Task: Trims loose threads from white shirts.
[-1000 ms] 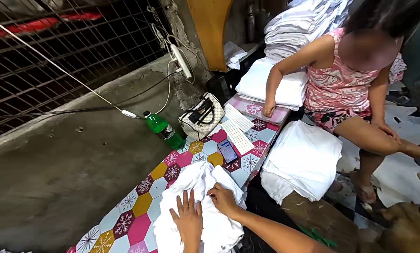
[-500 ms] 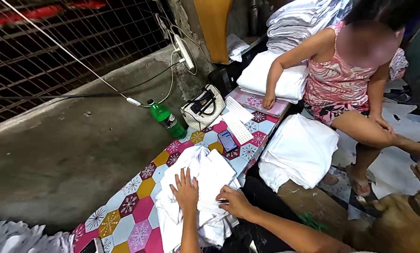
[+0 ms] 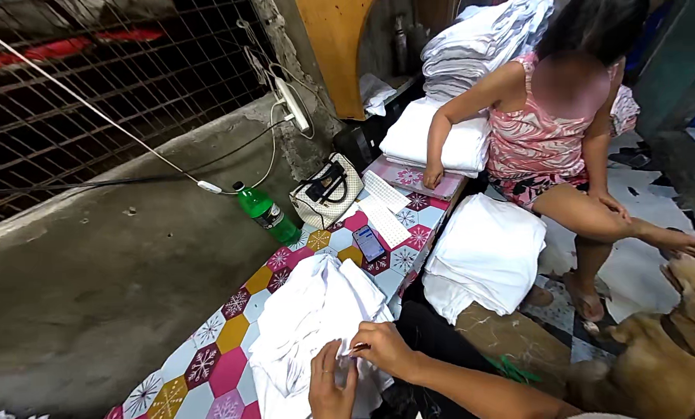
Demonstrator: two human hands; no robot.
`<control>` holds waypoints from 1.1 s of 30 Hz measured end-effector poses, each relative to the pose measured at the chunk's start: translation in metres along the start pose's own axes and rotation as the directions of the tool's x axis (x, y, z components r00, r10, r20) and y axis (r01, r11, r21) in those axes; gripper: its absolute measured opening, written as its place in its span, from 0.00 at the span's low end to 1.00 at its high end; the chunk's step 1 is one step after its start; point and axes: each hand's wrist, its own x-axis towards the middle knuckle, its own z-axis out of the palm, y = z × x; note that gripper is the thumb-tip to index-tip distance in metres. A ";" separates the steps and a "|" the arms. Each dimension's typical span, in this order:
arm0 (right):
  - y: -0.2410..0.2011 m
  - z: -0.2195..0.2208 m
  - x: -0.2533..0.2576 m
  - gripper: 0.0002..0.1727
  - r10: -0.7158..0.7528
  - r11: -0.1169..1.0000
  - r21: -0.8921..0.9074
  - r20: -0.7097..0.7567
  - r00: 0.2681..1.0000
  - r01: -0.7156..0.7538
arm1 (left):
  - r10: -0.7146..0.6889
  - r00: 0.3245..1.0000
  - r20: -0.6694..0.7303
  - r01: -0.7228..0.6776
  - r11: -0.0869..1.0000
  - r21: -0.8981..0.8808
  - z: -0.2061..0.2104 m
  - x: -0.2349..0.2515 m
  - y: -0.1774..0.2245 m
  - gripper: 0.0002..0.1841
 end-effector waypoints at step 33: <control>0.020 -0.003 0.000 0.22 0.374 0.926 -0.125 0.432 0.820 -0.357 | -0.792 0.603 0.100 0.742 0.510 -0.435 -0.042 -0.054 -0.009 0.27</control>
